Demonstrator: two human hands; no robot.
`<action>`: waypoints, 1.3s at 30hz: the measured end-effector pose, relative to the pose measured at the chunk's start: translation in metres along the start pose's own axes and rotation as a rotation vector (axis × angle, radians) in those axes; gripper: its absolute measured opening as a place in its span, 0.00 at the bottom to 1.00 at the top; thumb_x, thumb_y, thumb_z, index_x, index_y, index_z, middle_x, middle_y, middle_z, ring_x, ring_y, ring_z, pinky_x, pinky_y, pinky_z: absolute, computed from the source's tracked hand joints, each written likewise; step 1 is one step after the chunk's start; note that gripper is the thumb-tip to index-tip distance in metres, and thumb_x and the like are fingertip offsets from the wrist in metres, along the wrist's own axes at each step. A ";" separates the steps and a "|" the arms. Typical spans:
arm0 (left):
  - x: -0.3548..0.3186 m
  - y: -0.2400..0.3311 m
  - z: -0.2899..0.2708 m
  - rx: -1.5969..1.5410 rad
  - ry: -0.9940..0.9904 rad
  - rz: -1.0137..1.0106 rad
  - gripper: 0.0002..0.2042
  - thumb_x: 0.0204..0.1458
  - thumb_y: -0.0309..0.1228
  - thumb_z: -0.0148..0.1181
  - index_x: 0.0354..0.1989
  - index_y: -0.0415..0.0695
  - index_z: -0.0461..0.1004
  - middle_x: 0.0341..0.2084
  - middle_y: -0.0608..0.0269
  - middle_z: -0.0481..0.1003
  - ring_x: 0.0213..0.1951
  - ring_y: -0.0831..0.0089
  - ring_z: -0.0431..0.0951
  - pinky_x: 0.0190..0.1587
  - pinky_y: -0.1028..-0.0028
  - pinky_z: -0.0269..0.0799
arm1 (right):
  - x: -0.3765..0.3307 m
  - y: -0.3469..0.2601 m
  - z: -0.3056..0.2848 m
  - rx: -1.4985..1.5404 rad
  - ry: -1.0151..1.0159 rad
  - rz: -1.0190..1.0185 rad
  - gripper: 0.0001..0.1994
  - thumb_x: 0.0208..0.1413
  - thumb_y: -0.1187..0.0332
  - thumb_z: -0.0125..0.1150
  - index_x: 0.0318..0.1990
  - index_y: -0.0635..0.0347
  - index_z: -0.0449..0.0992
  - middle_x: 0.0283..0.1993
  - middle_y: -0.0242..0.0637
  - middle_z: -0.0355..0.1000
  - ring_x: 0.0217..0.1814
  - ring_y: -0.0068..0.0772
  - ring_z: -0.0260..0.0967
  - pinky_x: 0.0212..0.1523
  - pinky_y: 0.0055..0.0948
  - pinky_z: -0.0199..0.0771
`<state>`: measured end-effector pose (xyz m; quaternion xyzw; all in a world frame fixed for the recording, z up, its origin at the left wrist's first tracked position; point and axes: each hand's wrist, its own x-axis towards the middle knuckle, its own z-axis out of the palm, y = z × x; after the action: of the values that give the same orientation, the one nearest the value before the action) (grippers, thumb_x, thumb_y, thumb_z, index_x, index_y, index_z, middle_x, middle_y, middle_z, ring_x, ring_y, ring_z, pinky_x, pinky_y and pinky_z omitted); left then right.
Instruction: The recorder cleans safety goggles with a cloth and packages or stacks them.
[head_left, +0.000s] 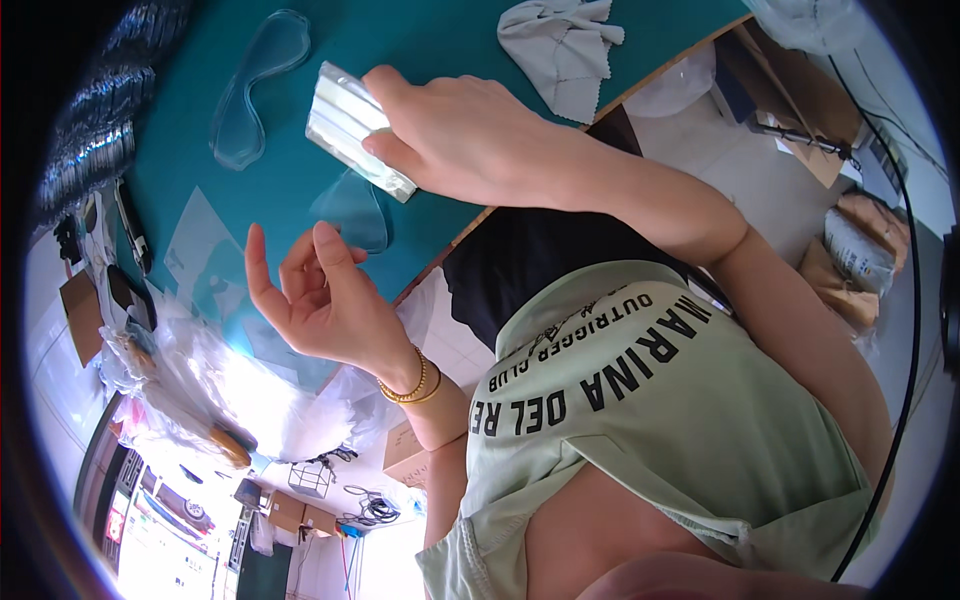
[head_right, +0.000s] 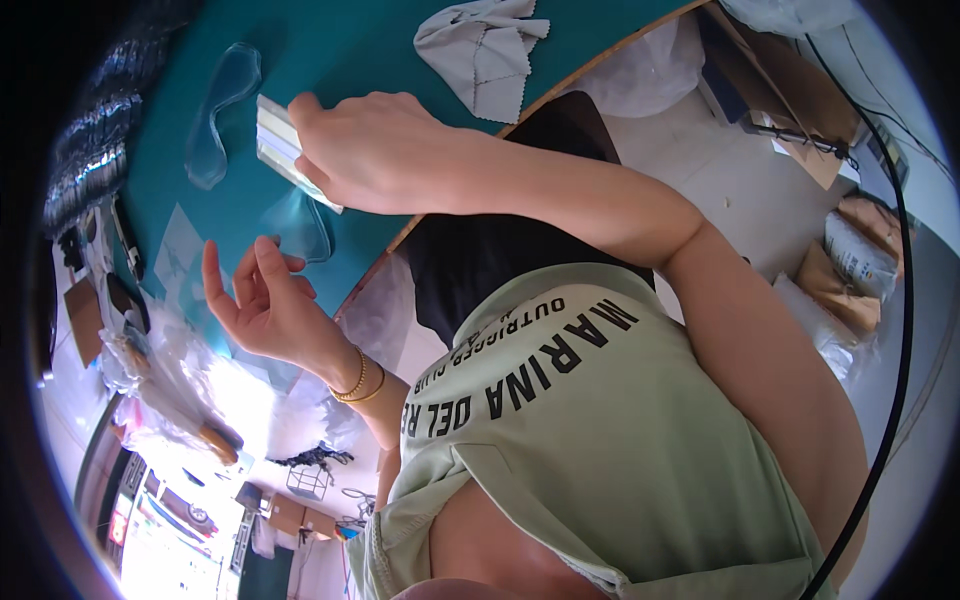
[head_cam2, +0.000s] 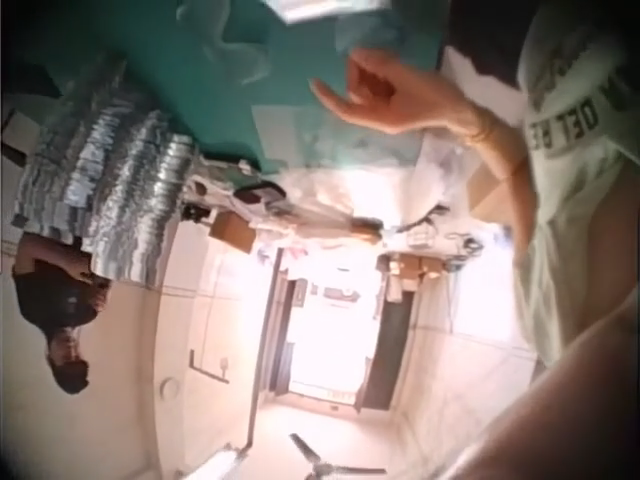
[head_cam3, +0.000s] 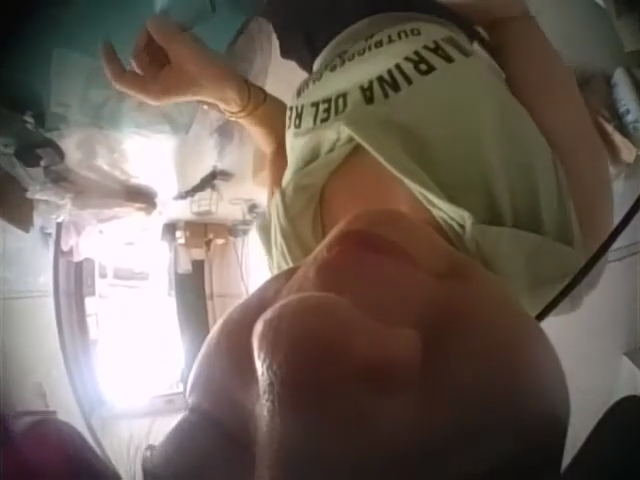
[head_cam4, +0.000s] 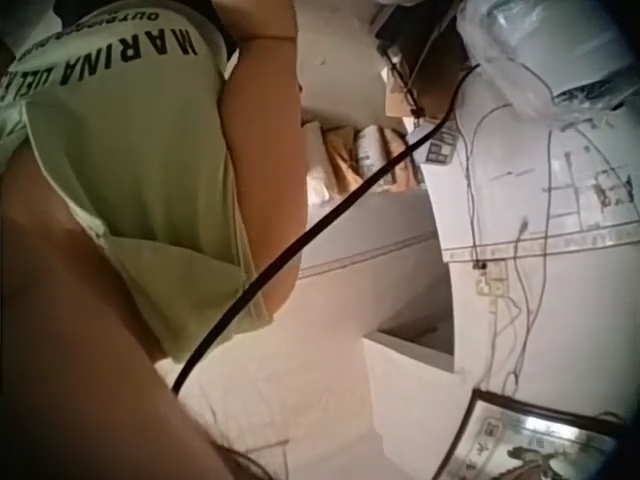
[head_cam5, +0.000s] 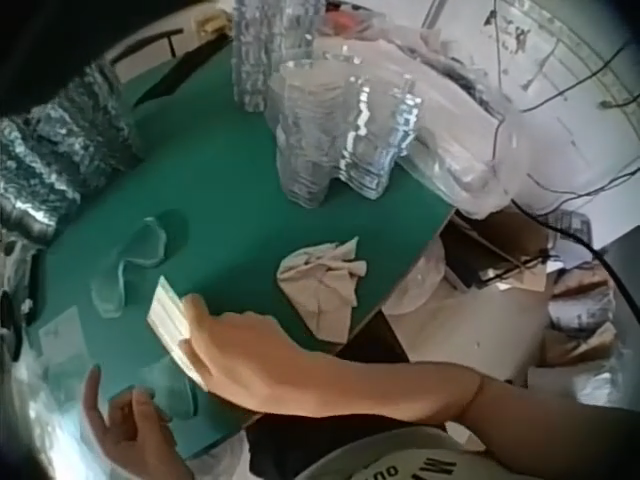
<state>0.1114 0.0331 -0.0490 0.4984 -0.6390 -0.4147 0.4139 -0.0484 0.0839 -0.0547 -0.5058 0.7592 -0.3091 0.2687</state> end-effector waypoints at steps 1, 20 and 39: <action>-0.001 -0.001 -0.001 0.001 0.002 0.000 0.24 0.56 0.19 0.62 0.60 0.36 0.64 0.29 0.59 0.79 0.21 0.84 0.72 0.21 0.86 0.65 | 0.003 0.006 0.002 0.042 -0.008 -0.029 0.16 0.62 0.62 0.56 0.44 0.68 0.63 0.27 0.55 0.74 0.28 0.57 0.75 0.31 0.47 0.73; -0.004 -0.023 -0.023 -0.001 -0.049 -0.227 0.23 0.57 0.22 0.59 0.61 0.34 0.64 0.32 0.60 0.81 0.25 0.85 0.75 0.20 0.87 0.60 | 0.023 0.001 0.003 -0.007 -0.019 -0.085 0.16 0.61 0.60 0.56 0.43 0.67 0.66 0.28 0.53 0.75 0.31 0.58 0.74 0.32 0.49 0.71; -0.007 -0.024 -0.024 -0.004 -0.042 -0.198 0.20 0.58 0.21 0.58 0.59 0.31 0.67 0.34 0.58 0.81 0.27 0.84 0.75 0.24 0.86 0.67 | 0.011 -0.013 0.005 -0.135 0.015 -0.110 0.15 0.61 0.63 0.57 0.40 0.68 0.63 0.22 0.49 0.73 0.26 0.54 0.74 0.27 0.46 0.73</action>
<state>0.1420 0.0336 -0.0655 0.5496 -0.5942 -0.4652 0.3584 -0.0409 0.0683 -0.0491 -0.5613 0.7514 -0.2754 0.2110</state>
